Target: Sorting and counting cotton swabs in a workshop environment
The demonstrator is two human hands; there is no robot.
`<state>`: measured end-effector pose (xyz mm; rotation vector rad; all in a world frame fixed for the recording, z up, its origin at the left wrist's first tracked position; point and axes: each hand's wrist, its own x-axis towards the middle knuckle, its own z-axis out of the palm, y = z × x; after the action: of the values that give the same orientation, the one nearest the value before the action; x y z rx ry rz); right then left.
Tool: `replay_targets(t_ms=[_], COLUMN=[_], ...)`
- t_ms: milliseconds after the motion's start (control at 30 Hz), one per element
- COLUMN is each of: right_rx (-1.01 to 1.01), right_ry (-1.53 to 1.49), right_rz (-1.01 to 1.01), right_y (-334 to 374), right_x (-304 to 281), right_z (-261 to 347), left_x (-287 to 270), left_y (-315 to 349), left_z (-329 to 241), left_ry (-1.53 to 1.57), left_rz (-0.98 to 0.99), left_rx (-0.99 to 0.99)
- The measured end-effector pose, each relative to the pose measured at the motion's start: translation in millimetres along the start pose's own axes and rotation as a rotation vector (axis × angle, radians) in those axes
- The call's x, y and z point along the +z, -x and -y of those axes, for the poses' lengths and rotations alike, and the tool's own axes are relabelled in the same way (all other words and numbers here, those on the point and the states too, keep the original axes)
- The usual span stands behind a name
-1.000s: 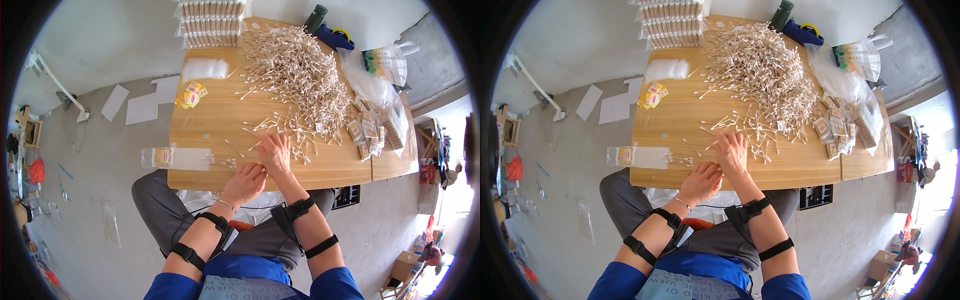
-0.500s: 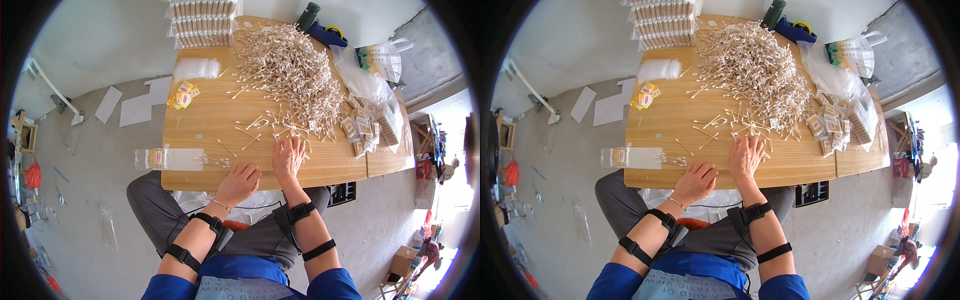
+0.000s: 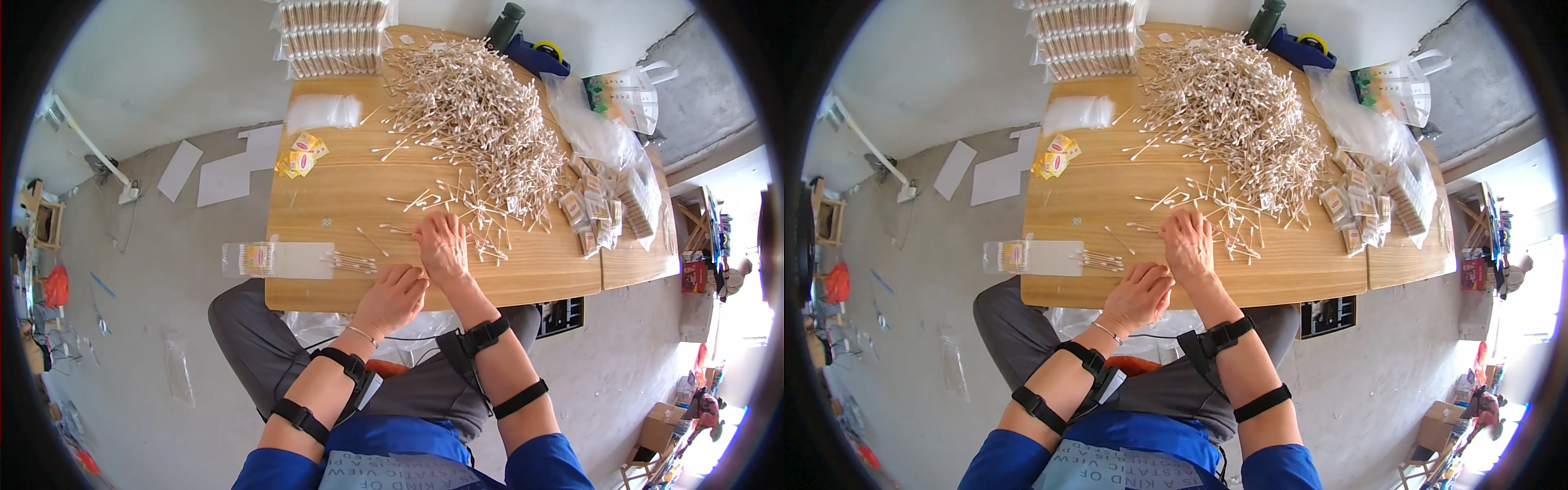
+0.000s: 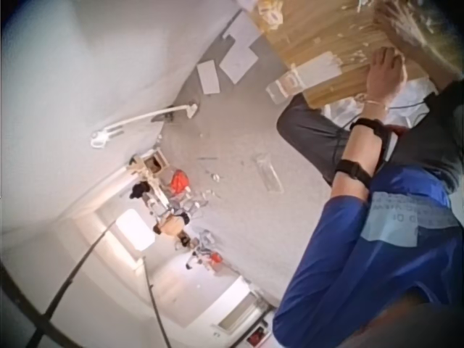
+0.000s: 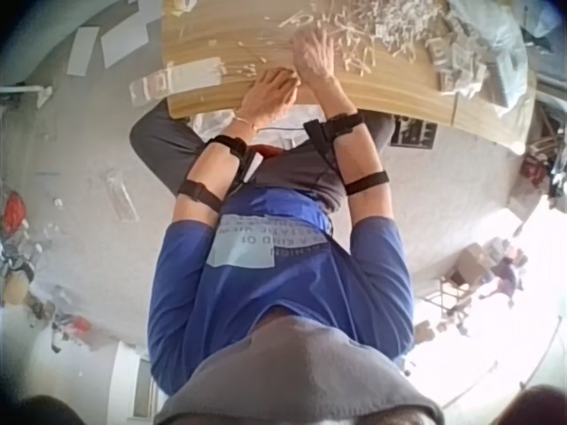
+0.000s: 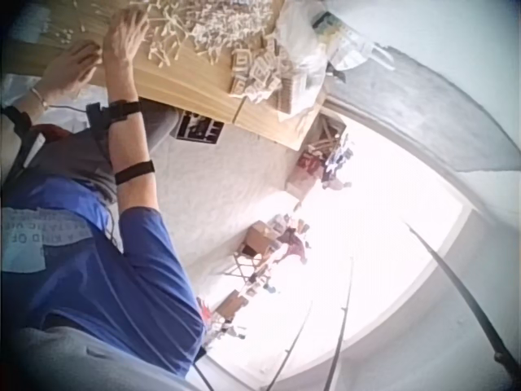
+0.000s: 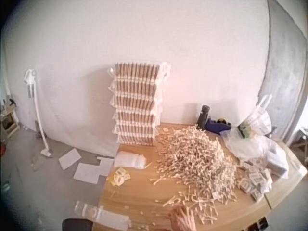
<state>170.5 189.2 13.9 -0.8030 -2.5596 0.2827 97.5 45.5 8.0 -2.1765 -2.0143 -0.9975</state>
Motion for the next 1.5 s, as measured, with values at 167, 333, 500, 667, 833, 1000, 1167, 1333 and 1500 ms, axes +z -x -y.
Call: replay_targets(t_ms=[167, 333, 500, 667, 833, 1000, 1167, 1333, 1500], right_rx=[0.076, -0.036, -0.022, 0.158, 0.005, -0.035, -0.059, 0.131, 0.297], right_ry=[-0.012, -0.176, -0.203, -0.078, -0.139, 0.06, 0.073, -0.166, -0.402], right_rz=[-0.096, -0.029, -0.05, 0.0, 0.02, -0.055, 0.135, 0.138, 0.009], right_y=[9.9, 15.0, 11.9, 1.7, -17.8, -48.9, -58.4, -63.0, -72.7], right_x=[-2.7, -6.7, -3.1, 3.5, 4.2, -4.6, -7.9, -13.0, -29.8], right_z=[2.3, 3.5, 0.9, -1.4, -1.0, -23.4, -31.6, -30.9, -46.8], left_x=[-0.3, 0.2, -0.1, -1.3, 0.7, -0.4, -0.6, -0.2, -0.1], left_y=[0.3, 0.7, -0.3, -2.0, 1.3, 0.9, 1.3, 2.8, 2.8], left_z=[-1.3, -0.2, -0.7, -1.1, 0.0, -0.4, 0.0, -0.5, 0.4], left_ry=[-0.011, -0.004, 0.0, -0.001, 0.028, 0.015, -0.002, 0.003, -0.013], left_rz=[-0.001, -0.02, -0.025, -0.014, 0.004, 0.021, 0.029, 0.031, 0.056], left_rx=[-0.007, -0.008, -0.01, 0.0, -0.022, -0.013, -0.015, -0.02, -0.015])
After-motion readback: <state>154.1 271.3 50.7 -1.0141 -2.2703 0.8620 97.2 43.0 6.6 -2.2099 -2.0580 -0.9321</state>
